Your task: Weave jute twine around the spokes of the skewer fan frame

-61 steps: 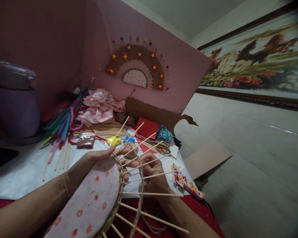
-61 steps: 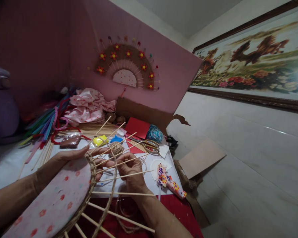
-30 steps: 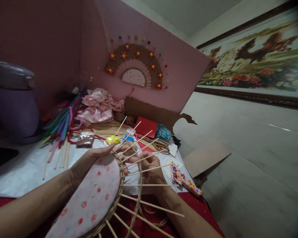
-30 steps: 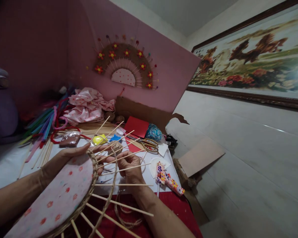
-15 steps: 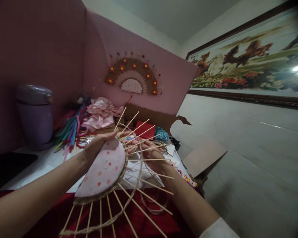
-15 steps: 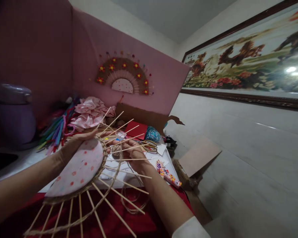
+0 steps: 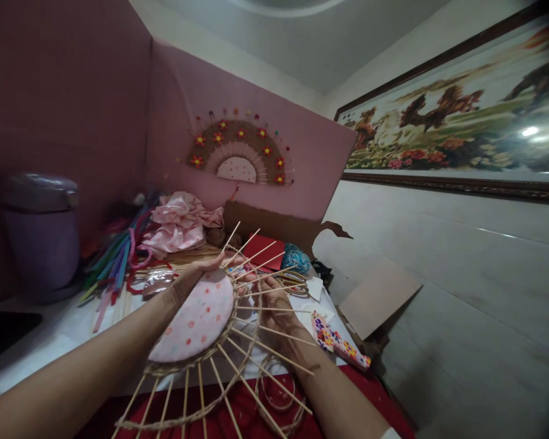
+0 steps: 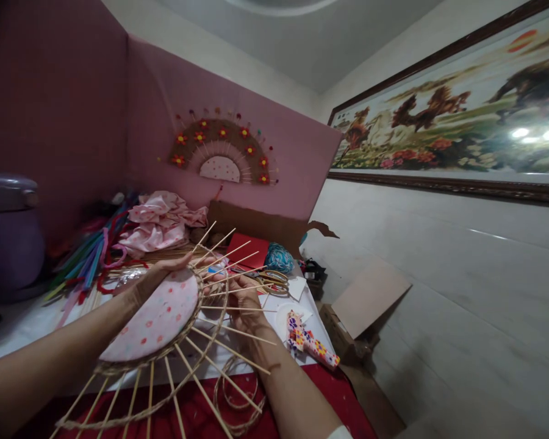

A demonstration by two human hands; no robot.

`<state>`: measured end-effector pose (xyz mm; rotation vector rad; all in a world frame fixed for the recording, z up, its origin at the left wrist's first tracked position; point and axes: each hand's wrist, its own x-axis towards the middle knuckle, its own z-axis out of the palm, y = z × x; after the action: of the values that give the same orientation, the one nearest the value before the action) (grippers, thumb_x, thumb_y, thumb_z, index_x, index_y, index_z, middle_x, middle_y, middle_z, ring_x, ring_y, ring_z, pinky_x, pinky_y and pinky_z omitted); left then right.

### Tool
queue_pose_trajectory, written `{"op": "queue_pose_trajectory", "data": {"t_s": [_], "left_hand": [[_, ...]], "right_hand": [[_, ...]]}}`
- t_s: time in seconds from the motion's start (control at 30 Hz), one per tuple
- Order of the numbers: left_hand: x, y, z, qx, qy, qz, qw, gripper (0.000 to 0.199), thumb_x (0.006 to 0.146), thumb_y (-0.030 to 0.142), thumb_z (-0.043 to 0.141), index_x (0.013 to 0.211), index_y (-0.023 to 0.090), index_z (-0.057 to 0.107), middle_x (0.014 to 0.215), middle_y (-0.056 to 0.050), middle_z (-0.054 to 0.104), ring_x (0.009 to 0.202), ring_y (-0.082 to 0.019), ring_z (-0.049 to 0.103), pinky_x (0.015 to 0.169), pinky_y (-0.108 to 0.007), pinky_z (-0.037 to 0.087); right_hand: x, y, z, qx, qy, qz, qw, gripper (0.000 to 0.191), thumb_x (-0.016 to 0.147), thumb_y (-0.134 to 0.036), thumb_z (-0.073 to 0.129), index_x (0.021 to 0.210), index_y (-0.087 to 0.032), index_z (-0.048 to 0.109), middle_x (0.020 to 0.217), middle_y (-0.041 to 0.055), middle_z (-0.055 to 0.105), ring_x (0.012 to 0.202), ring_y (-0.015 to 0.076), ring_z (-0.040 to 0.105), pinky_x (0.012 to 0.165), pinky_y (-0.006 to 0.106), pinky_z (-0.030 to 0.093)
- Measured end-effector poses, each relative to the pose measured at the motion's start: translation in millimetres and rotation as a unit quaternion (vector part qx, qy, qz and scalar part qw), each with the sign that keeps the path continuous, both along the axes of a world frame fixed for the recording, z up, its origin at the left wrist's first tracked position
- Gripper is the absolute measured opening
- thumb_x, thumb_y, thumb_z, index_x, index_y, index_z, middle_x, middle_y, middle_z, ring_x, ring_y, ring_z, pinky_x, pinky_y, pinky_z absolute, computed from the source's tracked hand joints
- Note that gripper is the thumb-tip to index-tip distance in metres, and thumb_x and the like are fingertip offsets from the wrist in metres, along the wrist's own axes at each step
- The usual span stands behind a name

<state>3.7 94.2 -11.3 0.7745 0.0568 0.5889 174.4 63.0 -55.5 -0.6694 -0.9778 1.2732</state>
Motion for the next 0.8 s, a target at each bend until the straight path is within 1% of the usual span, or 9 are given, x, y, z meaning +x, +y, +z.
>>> {"op": "queue_pose_trajectory", "data": {"t_s": [0.07,0.17,0.27,0.33,0.47,0.57,0.7,0.8], "left_hand": [[-2,0,-6.8,-0.018,0.013,0.018,1.0,0.043,0.083,0.028,0.044,0.124,0.014,0.045,0.091,-0.016,0.068,0.07,-0.028,0.067,0.065,-0.039,0.051],[-7,-1,-17.0,-0.034,0.02,0.021,0.999,0.046,0.083,0.029,0.045,0.126,0.014,0.042,0.095,-0.016,0.067,0.071,-0.028,0.067,0.066,-0.04,0.05],[-11,-1,-25.0,-0.033,0.012,0.015,0.999,0.048,0.085,0.029,0.041,0.131,0.012,0.036,0.1,-0.019,0.065,0.074,-0.028,0.066,0.068,-0.041,0.05],[-11,0,-28.4,-0.025,0.005,0.013,1.0,0.049,0.086,0.028,0.038,0.132,0.012,0.033,0.101,-0.02,0.065,0.075,-0.028,0.066,0.067,-0.041,0.049],[-10,1,-30.1,-0.018,-0.004,0.01,1.0,0.05,0.087,0.029,0.036,0.134,0.014,0.031,0.103,-0.019,0.064,0.078,-0.029,0.066,0.067,-0.04,0.049],[-10,1,-29.2,-0.014,-0.006,0.0,1.0,0.051,0.087,0.03,0.036,0.135,0.014,0.029,0.102,-0.019,0.064,0.078,-0.03,0.066,0.067,-0.041,0.049],[-10,0,-28.3,-0.017,-0.007,-0.002,1.0,0.052,0.087,0.032,0.035,0.135,0.014,0.028,0.1,-0.019,0.065,0.078,-0.03,0.066,0.067,-0.043,0.049],[-10,-1,-27.4,-0.024,-0.01,-0.005,1.0,0.052,0.086,0.032,0.037,0.133,0.013,0.03,0.1,-0.018,0.065,0.078,-0.029,0.066,0.067,-0.042,0.049]], "right_hand": [[0,1,-6.2,-0.008,0.001,0.009,1.0,0.022,0.065,-0.031,0.07,0.079,-0.018,0.059,0.065,0.0008,0.065,0.055,0.015,0.06,0.049,0.025,0.047],[-1,0,-13.7,-0.023,0.005,0.034,0.999,0.022,0.067,-0.031,0.069,0.079,-0.017,0.058,0.071,0.0033,0.067,0.057,0.0148,0.061,0.051,0.025,0.048],[-2,-3,-16.1,-0.017,0.012,0.054,0.998,0.021,0.071,-0.031,0.067,0.081,-0.015,0.059,0.077,0.0057,0.068,0.059,0.0146,0.061,0.053,0.026,0.047],[-2,-5,-15.6,-0.017,0.016,0.058,0.998,0.02,0.071,-0.03,0.067,0.081,-0.014,0.06,0.076,0.0056,0.068,0.057,0.0135,0.061,0.052,0.025,0.046],[-1,-7,-13.8,-0.032,0.019,0.039,0.999,0.023,0.066,-0.032,0.071,0.077,-0.015,0.06,0.072,0.0033,0.067,0.054,0.0115,0.058,0.051,0.023,0.044],[-2,-8,-13.1,-0.037,0.001,0.021,0.999,0.026,0.063,-0.035,0.072,0.074,-0.015,0.059,0.068,0.0027,0.067,0.049,0.0107,0.055,0.047,0.022,0.041],[-1,-9,-13.1,-0.035,-0.018,0.0,0.999,0.025,0.063,-0.035,0.072,0.073,-0.016,0.059,0.061,0.0001,0.063,0.043,0.0086,0.049,0.041,0.02,0.036],[-1,-9,-13.5,-0.038,-0.024,-0.015,0.999,0.026,0.062,-0.037,0.072,0.073,-0.017,0.058,0.056,-0.0021,0.06,0.04,0.0077,0.046,0.038,0.019,0.032]]}}
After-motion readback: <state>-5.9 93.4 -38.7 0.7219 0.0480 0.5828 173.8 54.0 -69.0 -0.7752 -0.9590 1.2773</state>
